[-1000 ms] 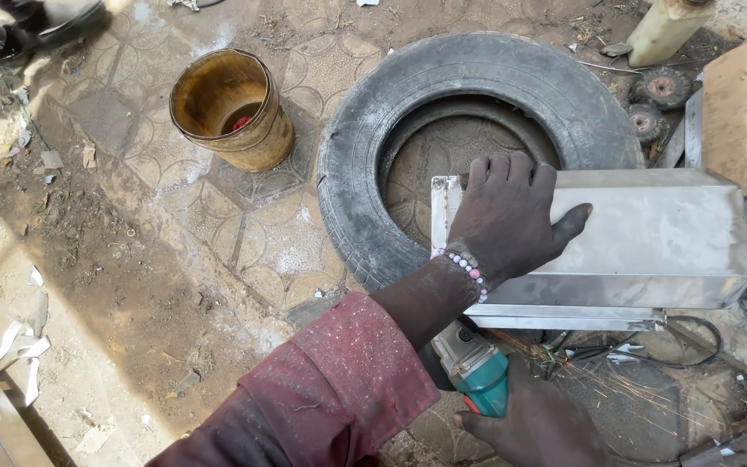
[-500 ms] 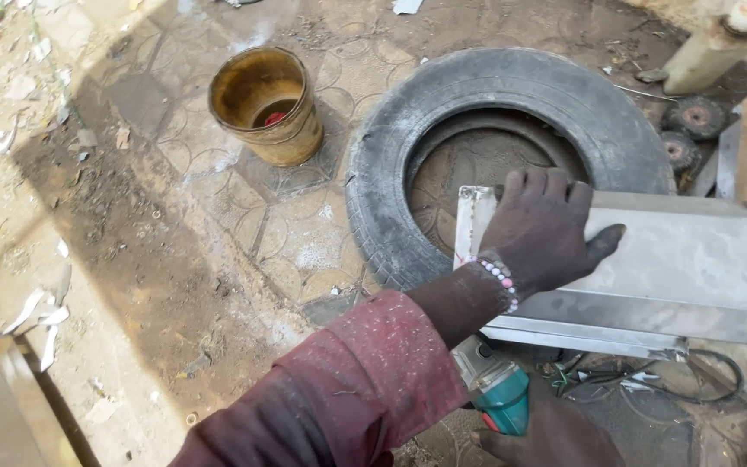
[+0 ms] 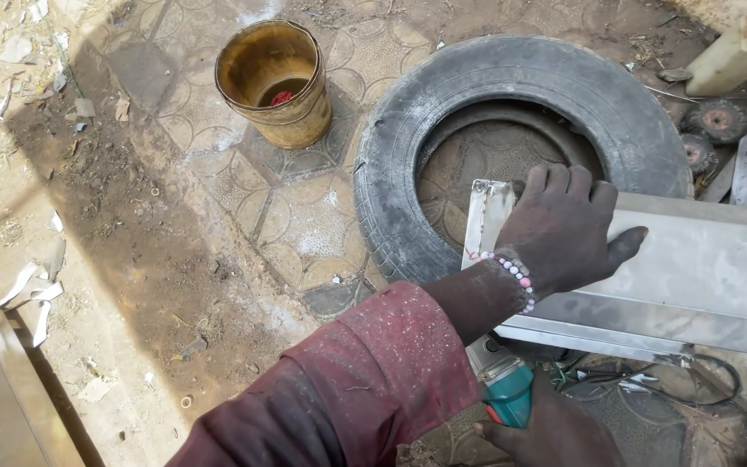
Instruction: Grinding the edges and surfaces of a metal box using an angle grinder
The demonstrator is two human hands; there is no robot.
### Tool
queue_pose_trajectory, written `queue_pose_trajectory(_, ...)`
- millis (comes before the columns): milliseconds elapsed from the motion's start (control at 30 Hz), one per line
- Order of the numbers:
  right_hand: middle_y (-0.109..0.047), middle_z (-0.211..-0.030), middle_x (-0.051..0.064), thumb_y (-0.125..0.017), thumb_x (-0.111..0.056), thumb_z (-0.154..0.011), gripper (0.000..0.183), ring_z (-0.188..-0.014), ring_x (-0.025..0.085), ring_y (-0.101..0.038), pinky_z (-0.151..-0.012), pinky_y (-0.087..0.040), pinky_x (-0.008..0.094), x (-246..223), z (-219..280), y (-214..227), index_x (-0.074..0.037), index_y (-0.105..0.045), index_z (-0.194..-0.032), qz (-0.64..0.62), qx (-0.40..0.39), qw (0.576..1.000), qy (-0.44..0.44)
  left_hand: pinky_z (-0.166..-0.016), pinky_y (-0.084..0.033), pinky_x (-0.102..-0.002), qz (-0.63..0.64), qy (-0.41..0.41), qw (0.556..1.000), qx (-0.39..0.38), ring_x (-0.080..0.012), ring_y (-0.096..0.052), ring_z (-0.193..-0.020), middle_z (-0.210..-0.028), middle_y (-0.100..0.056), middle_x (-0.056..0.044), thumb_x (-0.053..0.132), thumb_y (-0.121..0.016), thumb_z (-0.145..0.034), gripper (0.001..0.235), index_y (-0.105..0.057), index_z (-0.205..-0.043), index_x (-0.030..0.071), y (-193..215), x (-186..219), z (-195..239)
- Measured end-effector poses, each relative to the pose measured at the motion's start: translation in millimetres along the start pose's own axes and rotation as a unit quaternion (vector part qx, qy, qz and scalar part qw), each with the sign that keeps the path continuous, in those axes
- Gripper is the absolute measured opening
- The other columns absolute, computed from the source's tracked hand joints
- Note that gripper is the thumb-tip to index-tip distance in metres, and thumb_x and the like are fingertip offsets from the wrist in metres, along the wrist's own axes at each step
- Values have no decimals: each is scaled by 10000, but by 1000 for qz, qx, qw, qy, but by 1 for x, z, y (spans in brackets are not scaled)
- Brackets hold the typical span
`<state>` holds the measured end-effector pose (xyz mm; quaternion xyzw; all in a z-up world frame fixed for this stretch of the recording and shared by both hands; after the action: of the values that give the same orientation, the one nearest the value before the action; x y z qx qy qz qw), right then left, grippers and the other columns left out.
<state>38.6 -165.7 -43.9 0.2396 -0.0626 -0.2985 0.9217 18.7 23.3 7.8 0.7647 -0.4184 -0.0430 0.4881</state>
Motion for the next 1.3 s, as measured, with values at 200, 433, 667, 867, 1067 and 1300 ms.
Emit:
queue_pose_trajectory(200,-689,-1391,10,-879,-662,-691,1042,-1296,297,-675,-1050,-530,435,10,-1,5,-404,-311,-1526,-34,5,999,-7,-909,-421,-543,5,6,1000,11,-417,-596,-916,-949,-666,-218,573,-428,-885,594,-699,-908,45,-2,-1,2)
queue_pose_trajectory(433,-690,-1348,89,-824,-746,-719,1025,-1260,358,-677,-1021,-537,484,-4,13,1,-309,-307,-1489,23,20,999,-23,-889,-417,-530,-6,-6,1000,24,-396,-582,-893,-930,-654,-207,572,-444,-886,587,-703,-915,46,-1,0,1)
queue_pose_trajectory(667,-704,-1289,78,-830,-829,-695,1093,-1203,366,-698,-957,-553,504,8,2,-23,-259,-266,-1437,52,12,999,12,-884,-411,-533,-6,-9,1000,-10,-395,-580,-892,-938,-658,-208,564,-437,-896,582,-714,-931,53,0,-1,-1)
queue_pose_trajectory(867,-661,-1382,30,-832,-741,-706,991,-1291,347,-647,-1055,-524,481,-2,23,-3,-386,-327,-1482,7,37,999,-12,-877,-417,-532,-7,-16,1000,25,-393,-571,-875,-915,-645,-208,550,-458,-896,557,-693,-902,45,0,0,1)
queue_pose_trajectory(1067,-694,-1298,130,-831,-739,-722,971,-1215,386,-683,-1004,-541,500,-10,23,-2,-269,-377,-1440,12,32,999,2,-857,-405,-523,-19,-15,1000,-6,-378,-572,-886,-929,-650,-190,554,-451,-899,545,-698,-920,69,2,0,0)
queue_pose_trajectory(1300,-673,-1340,131,-844,-714,-718,953,-1242,391,-665,-1014,-537,488,-4,18,-2,-273,-394,-1433,-25,44,999,-2,-829,-406,-522,-24,-42,999,17,-374,-563,-847,-880,-635,-177,548,-467,-907,518,-672,-886,72,9,-2,-1)
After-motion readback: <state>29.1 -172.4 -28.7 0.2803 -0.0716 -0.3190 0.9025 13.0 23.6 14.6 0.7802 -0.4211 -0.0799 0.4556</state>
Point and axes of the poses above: each hand's wrist, its own z-axis away from the middle knuckle, its own y-axis out of the back of the hand, x = y × z, the point moved 3 cm from there along -z, towards the middle knuckle
